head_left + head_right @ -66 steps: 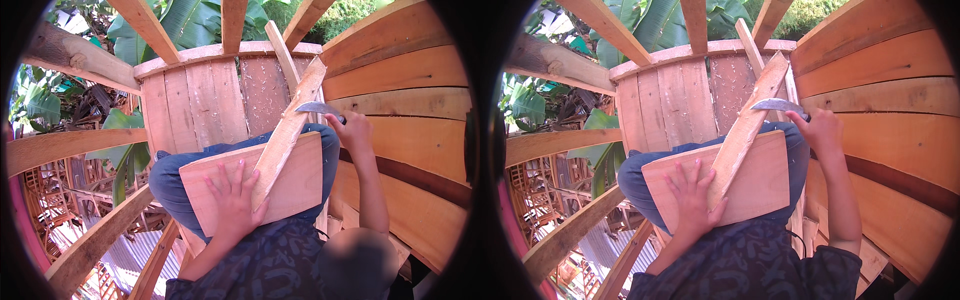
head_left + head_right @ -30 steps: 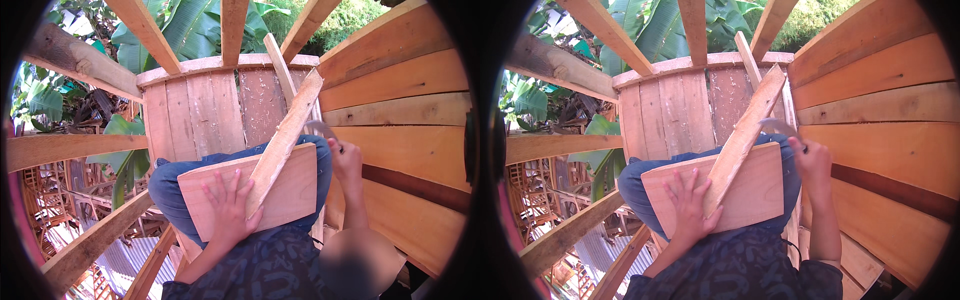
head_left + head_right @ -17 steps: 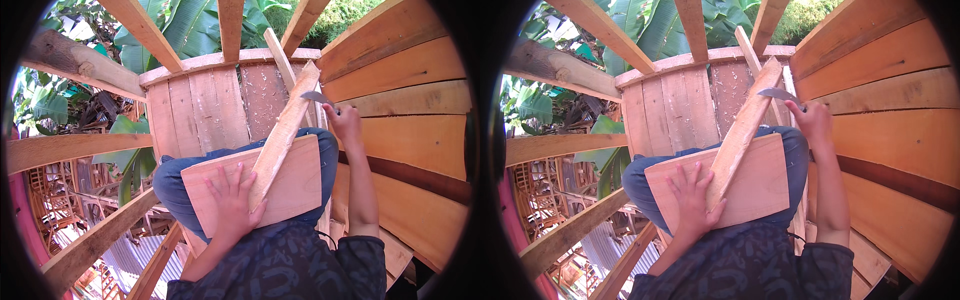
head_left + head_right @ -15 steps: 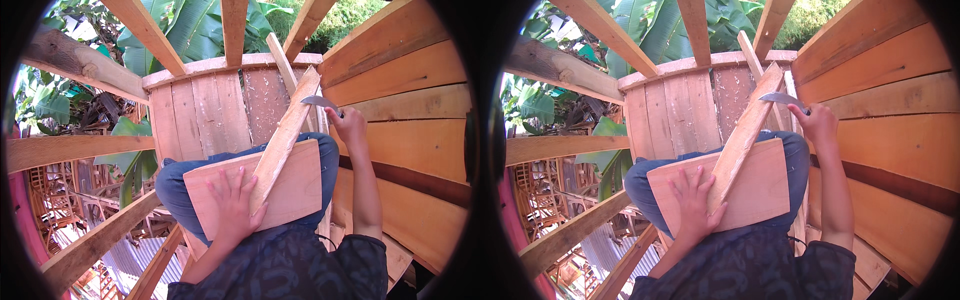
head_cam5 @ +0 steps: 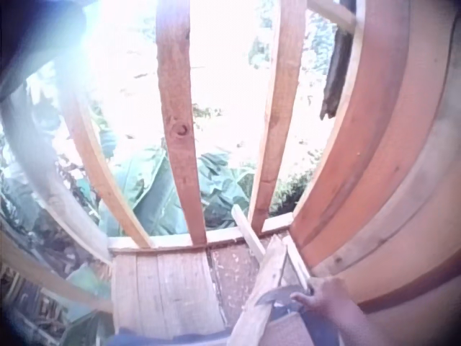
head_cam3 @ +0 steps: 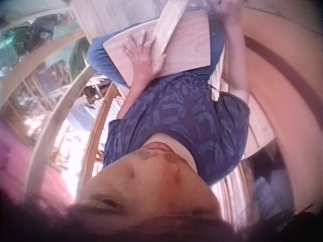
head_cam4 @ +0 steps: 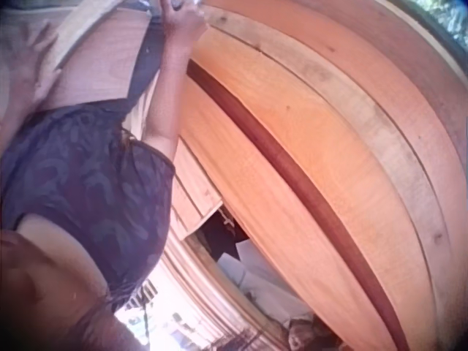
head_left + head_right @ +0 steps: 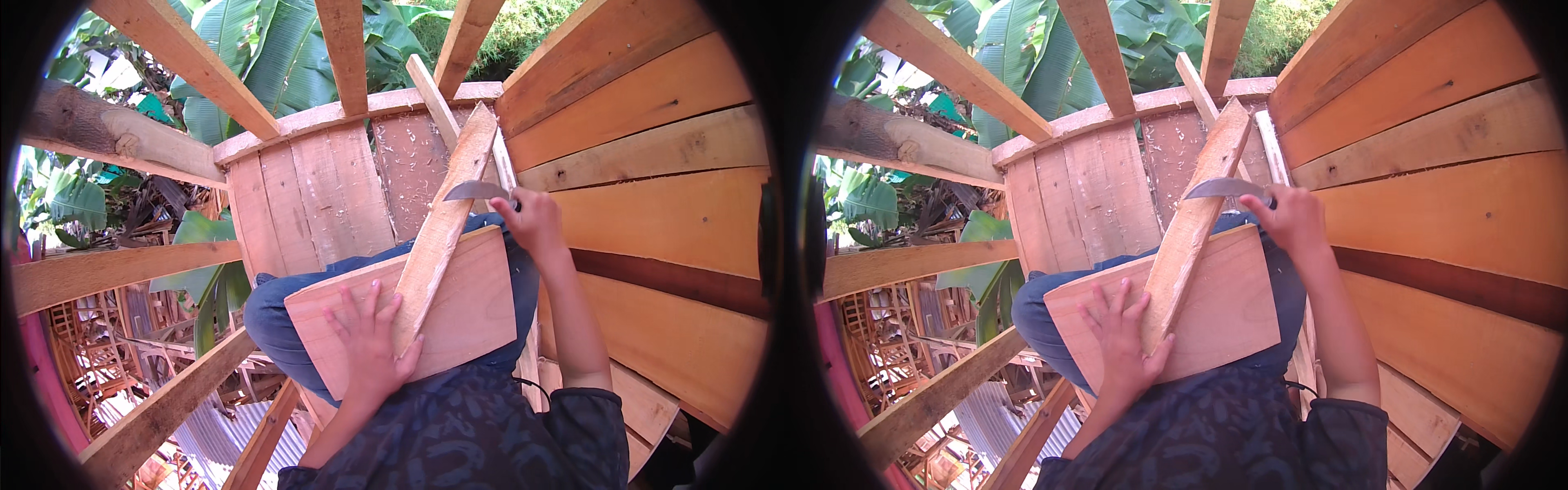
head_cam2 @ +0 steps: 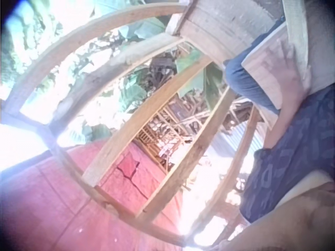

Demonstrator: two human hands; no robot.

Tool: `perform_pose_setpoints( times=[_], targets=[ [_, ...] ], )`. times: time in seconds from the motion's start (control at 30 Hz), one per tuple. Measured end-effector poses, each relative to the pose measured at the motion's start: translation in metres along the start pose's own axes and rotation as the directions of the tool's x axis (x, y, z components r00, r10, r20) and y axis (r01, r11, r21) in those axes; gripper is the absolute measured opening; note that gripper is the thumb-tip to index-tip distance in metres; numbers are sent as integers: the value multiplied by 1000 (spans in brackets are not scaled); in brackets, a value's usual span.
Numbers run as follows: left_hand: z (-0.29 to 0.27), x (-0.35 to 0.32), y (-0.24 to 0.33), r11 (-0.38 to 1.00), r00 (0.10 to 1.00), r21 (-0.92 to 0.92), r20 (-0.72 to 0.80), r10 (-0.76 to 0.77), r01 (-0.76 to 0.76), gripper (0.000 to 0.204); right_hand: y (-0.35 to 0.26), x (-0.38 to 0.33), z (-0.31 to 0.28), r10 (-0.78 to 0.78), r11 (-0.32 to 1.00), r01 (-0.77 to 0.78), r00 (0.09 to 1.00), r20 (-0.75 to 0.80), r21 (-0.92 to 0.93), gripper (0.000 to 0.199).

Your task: The person sits cross-legged on a wooden platform and uses a curved knife to shave thin strips from a long wooden plank resting on their lap. They repeatedly scrape the blade along the plank's surface, producing wood shavings that fall onto the platform.

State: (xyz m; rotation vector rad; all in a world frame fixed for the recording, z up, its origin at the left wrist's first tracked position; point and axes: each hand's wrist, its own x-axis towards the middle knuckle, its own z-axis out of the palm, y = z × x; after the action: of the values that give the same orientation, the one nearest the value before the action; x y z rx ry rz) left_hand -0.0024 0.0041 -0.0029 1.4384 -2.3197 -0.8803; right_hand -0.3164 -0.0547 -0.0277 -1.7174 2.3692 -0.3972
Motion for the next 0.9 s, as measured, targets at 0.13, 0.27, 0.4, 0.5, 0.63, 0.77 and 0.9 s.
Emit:
perform_pose_setpoints(
  times=[0.13,0.27,0.4,0.5,0.63,0.77,0.9],
  targets=[
    [0,2,-1,1000,1000,-5,-4,-2,2,67,0,7,-5,-20,998,20,1000,4,-65,68],
    [-1,1,0,1000,1000,-8,-9,-4,4,68,14,-2,0,-294,955,293,956,-11,-45,61],
    [-1,2,1,1000,1000,0,-30,-2,2,68,23,6,4,-489,871,490,872,23,-28,58],
    [-1,1,1,1000,1000,7,-28,-3,3,68,21,18,6,-167,986,166,983,-78,-15,58],
    [-1,2,3,1000,1000,1,-22,4,-4,68,23,16,-1,-97,987,99,995,-22,129,60],
    [-1,2,3,1000,1000,-8,-24,-18,18,67,18,9,0,-486,871,492,863,137,-11,58],
    [-1,-1,3,1000,1000,1,-10,-14,14,68,28,43,-11,271,884,-259,962,23,389,59]
  ],
)
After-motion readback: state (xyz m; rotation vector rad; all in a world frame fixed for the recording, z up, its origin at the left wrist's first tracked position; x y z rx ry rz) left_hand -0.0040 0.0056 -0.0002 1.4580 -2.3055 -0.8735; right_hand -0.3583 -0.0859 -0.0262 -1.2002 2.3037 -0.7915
